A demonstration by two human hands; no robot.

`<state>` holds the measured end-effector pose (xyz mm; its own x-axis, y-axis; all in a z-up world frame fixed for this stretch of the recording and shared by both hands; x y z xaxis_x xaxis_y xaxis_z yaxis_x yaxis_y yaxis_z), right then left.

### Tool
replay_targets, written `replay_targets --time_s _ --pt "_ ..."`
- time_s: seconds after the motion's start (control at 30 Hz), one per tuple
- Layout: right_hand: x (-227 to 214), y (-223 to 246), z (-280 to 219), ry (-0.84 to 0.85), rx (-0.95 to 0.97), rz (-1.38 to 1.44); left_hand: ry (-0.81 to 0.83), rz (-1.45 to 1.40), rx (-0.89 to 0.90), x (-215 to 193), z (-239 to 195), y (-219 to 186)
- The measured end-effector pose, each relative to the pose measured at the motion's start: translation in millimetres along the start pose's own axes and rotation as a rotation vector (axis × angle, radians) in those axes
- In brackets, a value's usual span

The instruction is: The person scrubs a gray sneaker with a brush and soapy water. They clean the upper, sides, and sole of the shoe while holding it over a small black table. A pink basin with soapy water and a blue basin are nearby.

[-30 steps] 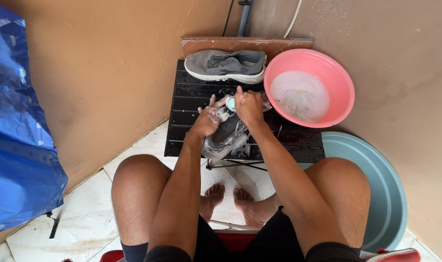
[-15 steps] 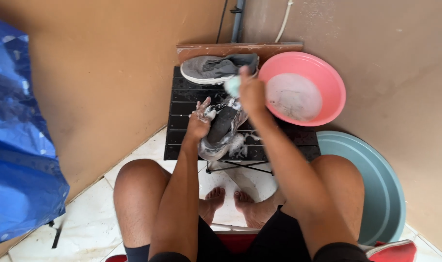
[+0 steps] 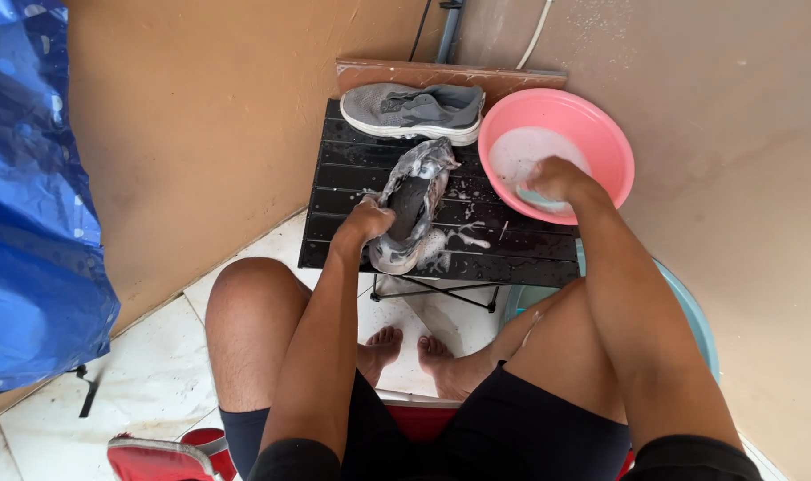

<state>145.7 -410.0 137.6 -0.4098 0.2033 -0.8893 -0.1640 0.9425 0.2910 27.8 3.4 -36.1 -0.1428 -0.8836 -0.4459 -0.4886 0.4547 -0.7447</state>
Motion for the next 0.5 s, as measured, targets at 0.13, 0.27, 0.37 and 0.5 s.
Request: replay_targets --time_s 0.13,0.27,0.37,0.5 --pt "-23.5 51.7 -22.1 -0.278 -0.159 0.141 -0.033 0.202 0.070 41.3 19.2 1.5" --pt "-1.6 154.8 -95.8 -0.091 -0.420 0.514 -0.067 0.320 0.109 -10.6 -112.4 -105.1" --pt "58.5 179.0 -73.6 0.081 -0.461 0.371 -0.185 0.471 0.103 -19.5 -112.4 -112.9" --pt "110.2 186.2 -64.6 0.162 -0.400 0.395 -0.294 0.687 0.209 -18.0 -135.1 -119.8"
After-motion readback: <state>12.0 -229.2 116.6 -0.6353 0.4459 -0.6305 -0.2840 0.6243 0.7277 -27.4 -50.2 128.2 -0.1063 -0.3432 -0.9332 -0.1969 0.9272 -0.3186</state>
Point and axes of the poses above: each hand's wrist, its own z-axis towards the middle knuckle, its own x-axis out of the palm, y = z × x, the point moved 5 cm from there along z, towards the middle knuckle, and after that the axes turned 2 degrees about -x, right-handed, at the moved point
